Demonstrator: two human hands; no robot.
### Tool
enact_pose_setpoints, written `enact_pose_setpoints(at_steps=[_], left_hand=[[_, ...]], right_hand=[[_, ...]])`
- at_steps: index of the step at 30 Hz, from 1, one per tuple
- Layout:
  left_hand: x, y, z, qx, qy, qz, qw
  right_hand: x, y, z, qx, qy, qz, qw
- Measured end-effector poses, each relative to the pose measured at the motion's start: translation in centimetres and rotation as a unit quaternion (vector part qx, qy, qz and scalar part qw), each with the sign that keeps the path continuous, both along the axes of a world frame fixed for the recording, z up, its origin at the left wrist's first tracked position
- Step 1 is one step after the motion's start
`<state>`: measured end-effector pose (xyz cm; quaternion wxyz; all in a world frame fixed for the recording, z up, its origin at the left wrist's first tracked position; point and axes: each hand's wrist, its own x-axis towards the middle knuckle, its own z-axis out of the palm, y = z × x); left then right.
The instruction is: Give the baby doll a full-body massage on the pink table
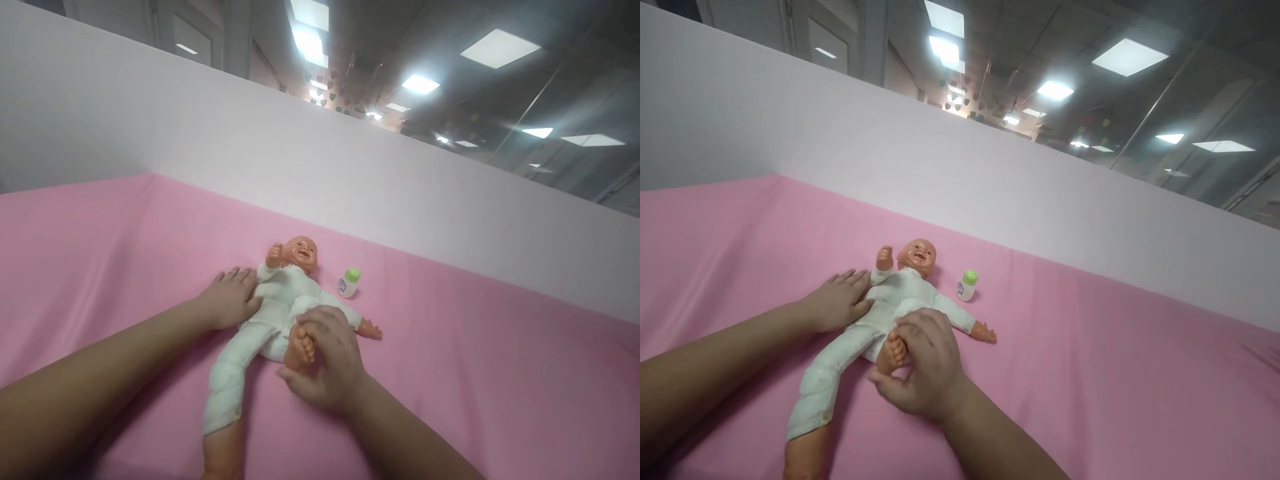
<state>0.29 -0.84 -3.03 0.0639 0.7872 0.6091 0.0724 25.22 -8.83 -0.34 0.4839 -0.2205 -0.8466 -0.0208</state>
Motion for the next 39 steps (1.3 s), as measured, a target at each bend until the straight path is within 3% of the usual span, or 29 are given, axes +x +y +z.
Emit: enact_pose_setpoints(at_steps=[3,7,11,15,18,23,25,29,33,39], left_hand=[[-0.5,-0.1,0.2,-0.024,-0.019,-0.010,0.999],[-0.7,-0.4,0.4,-0.076,-0.041,-0.006,0.996],[-0.6,-0.3,0.2,-0.082,0.006,0.028,0.996],[-0.7,-0.2,-0.1,-0.079,0.001,0.030,0.996],[-0.9,0.0,-0.2,-0.068,0.008,0.053,0.996],[-1.0,0.0,0.2,0.016,0.033,0.073,0.997],[-0.8,-0.1,0.5,0.063,0.034,0.066,0.995],[0.1,-0.6,0.7,0.129,0.042,0.016,0.991],[1.2,-1.2,0.5,0.152,0.059,-0.076,0.984],[1.8,-1.4,0.6,0.152,0.075,-0.124,0.978]], right_hand=[[-0.8,-1.7,0.3,-0.008,-0.018,0.063,0.998],[-1.5,-3.3,-0.9,-0.030,-0.114,0.115,0.986],[-2.1,-3.8,-2.9,-0.020,-0.258,0.157,0.953],[-2.7,-3.9,-3.8,-0.006,-0.332,0.173,0.927],[-2.5,-4.1,-3.0,-0.009,-0.300,0.171,0.939],[-1.7,-4.3,-0.2,-0.024,-0.064,0.160,0.985],[-1.3,-4.2,0.6,0.000,-0.026,0.134,0.991],[0.0,-3.2,1.2,0.064,-0.041,0.057,0.995],[0.9,-1.6,1.1,0.096,-0.080,0.004,0.992],[0.6,1.2,-0.3,0.008,-0.115,-0.052,0.992]])
